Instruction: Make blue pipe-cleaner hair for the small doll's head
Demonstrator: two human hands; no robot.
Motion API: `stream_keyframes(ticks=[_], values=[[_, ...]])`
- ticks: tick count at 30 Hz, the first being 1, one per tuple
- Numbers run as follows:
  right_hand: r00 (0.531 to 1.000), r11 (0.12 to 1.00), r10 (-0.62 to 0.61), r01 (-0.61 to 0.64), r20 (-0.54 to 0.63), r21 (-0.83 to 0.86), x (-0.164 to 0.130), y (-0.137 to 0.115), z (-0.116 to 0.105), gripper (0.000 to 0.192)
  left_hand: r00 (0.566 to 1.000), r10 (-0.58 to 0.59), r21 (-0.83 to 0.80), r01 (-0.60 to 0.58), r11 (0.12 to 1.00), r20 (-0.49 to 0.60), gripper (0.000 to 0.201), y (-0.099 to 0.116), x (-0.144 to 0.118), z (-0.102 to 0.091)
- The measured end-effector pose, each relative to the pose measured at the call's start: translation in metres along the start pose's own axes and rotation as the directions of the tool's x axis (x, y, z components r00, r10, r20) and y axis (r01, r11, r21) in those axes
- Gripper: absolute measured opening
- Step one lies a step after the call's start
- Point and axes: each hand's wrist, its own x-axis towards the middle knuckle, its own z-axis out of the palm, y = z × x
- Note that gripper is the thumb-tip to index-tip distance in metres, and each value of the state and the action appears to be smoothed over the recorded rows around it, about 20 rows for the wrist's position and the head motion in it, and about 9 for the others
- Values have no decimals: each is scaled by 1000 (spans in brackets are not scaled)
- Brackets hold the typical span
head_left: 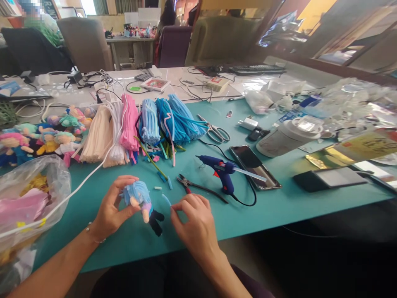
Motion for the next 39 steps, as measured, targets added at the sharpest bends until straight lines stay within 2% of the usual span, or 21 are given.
stream_keyframes(ticks=[3,6,8,10,12,14,16,17,19,22,27,30,32,35,37,39], values=[[998,998,-4,8,65,-64,-7,1,1,20,999,-7,-15,6,1000,-43,41,-1,0,-1],[996,1000,-24,24,85,-1,-7,7,-9,17,996,-11,-24,9,1000,-83,40,-3,1,-2],[1000,999,8,-10,26,51,-6,17,-21,18,994,-17,-32,14,999,-104,40,-4,2,-2],[990,992,118,-113,-79,59,-5,33,-34,15,993,-22,-45,17,999,-119,40,-4,3,-3],[935,958,287,-279,-206,67,-3,54,-45,11,991,-23,-59,16,998,-130,42,-4,5,-3],[832,887,452,-458,-322,62,-1,75,-52,20,991,-18,-64,9,998,-133,42,-3,6,-3],[771,825,543,-563,-332,42,4,93,-54,33,991,-1,-55,-7,998,-132,42,-3,7,-2],[765,810,564,-586,-311,27,7,100,-54,39,991,10,-46,-17,999,-132,42,-3,7,-2],[784,808,572,-589,-240,1,17,108,-51,45,990,31,-22,-35,999,-139,42,-4,7,-2],[817,822,564,-569,-119,-11,36,112,-45,42,988,38,5,-38,999,-147,42,-5,6,-3],[789,789,613,-614,29,18,60,113,-38,31,992,10,12,-9,1000,-130,41,-7,6,-5],[786,784,616,-618,58,49,61,107,-38,28,978,7,18,-4,1000,-209,43,-7,8,-6],[804,791,590,-595,76,144,56,96,-40,26,962,-2,15,6,1000,-272,45,-7,9,-5],[871,788,479,-480,108,384,47,66,-45,24,951,-6,13,11,1000,-308,47,-8,9,-4],[930,791,318,-367,184,490,43,40,-49,17,962,12,19,-7,1000,-272,47,-8,8,-3],[965,798,135,-240,224,553,43,16,-50,8,976,38,32,-32,999,-214,48,-9,6,-2]])
